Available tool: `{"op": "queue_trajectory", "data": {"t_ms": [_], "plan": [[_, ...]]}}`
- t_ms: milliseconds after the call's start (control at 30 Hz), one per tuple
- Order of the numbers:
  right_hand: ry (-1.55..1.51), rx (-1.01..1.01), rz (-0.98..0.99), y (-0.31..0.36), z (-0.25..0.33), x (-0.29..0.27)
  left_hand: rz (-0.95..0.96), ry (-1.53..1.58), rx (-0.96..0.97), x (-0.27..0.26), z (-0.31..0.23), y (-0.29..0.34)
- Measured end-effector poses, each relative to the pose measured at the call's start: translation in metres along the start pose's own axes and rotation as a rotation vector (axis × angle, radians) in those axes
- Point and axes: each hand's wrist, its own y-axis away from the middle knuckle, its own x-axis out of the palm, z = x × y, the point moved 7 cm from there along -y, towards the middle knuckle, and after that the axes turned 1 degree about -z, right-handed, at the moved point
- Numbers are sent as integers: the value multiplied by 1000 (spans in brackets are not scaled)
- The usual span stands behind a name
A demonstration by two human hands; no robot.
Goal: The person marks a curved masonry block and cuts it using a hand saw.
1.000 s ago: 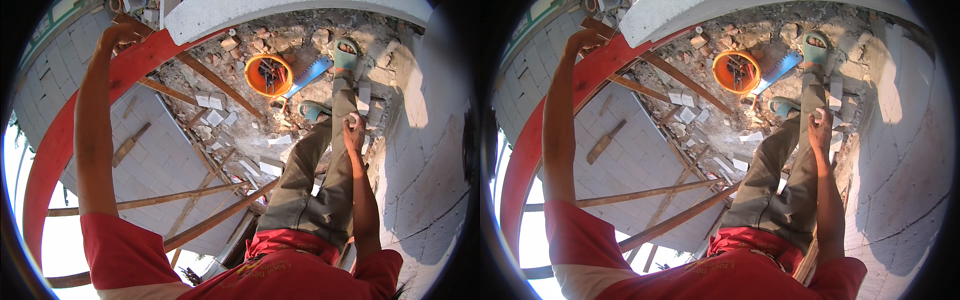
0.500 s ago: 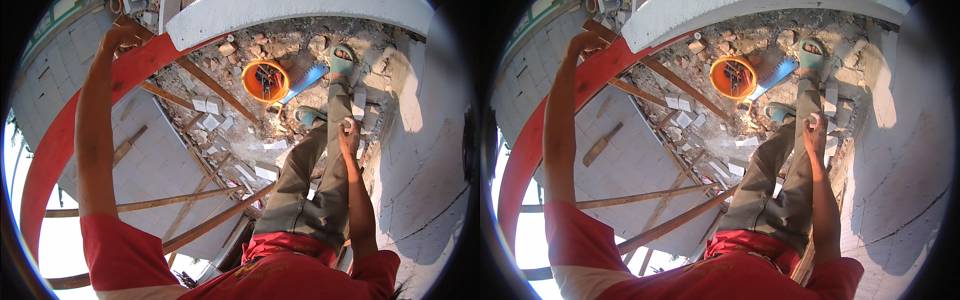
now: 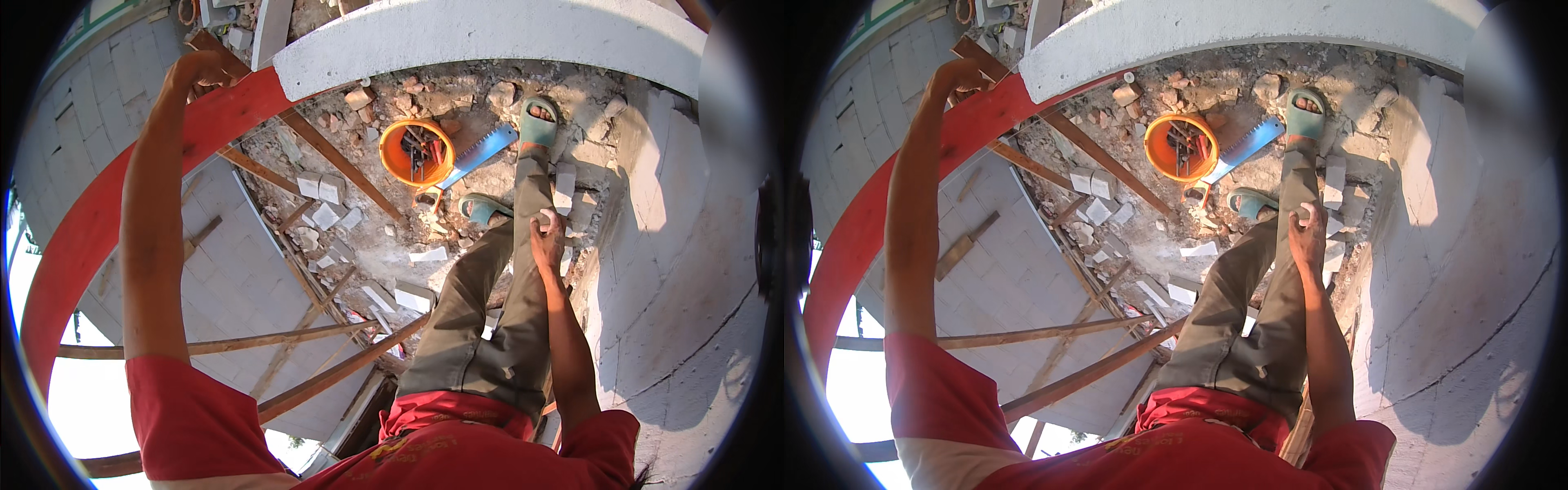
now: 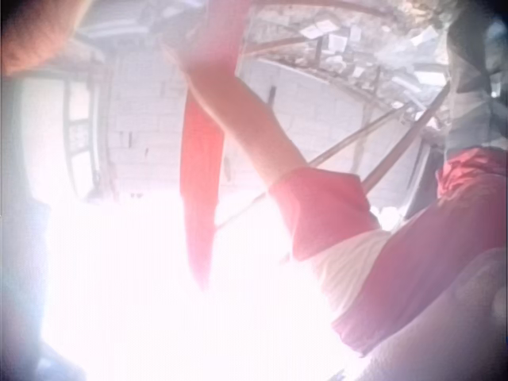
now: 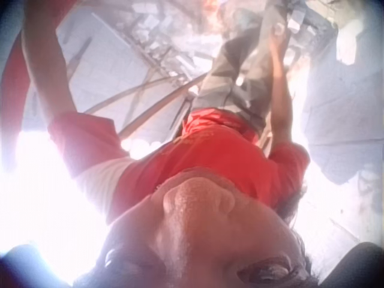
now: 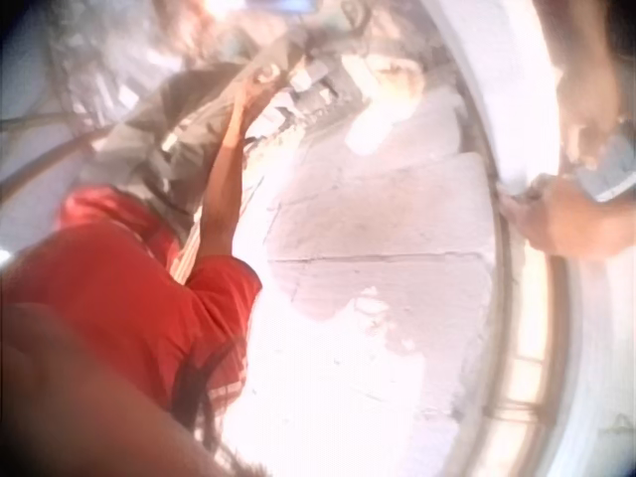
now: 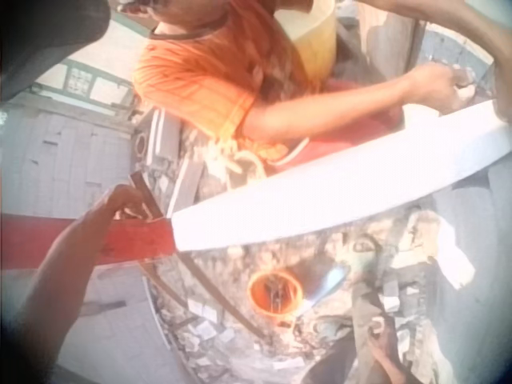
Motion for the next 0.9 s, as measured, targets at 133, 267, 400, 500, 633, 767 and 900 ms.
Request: {"op": "queue_trajectory", "data": {"t_ms": [133,267,400,500,633,767,900], "plan": [[8,-1,25,-1,0,2,26,-18,-13,-2,-6,8],[41,-23,22,-3,0,-1,45,-11,16,-2,-16,20],[14,-7,3,-4,-4,1,11,-64,38,-9,-13,6],[8,2,14,-6,6,0,7,-68,27,0,-3,1],[17,-19,-4,-6,15,-5,26,4,4,6,-3,4],[54,-78,-20,-7,12,-4,45,0,14,-1,-12,16],[7,-85,-24,-6,18,6,59,-22,13,-1,4,14]]}}
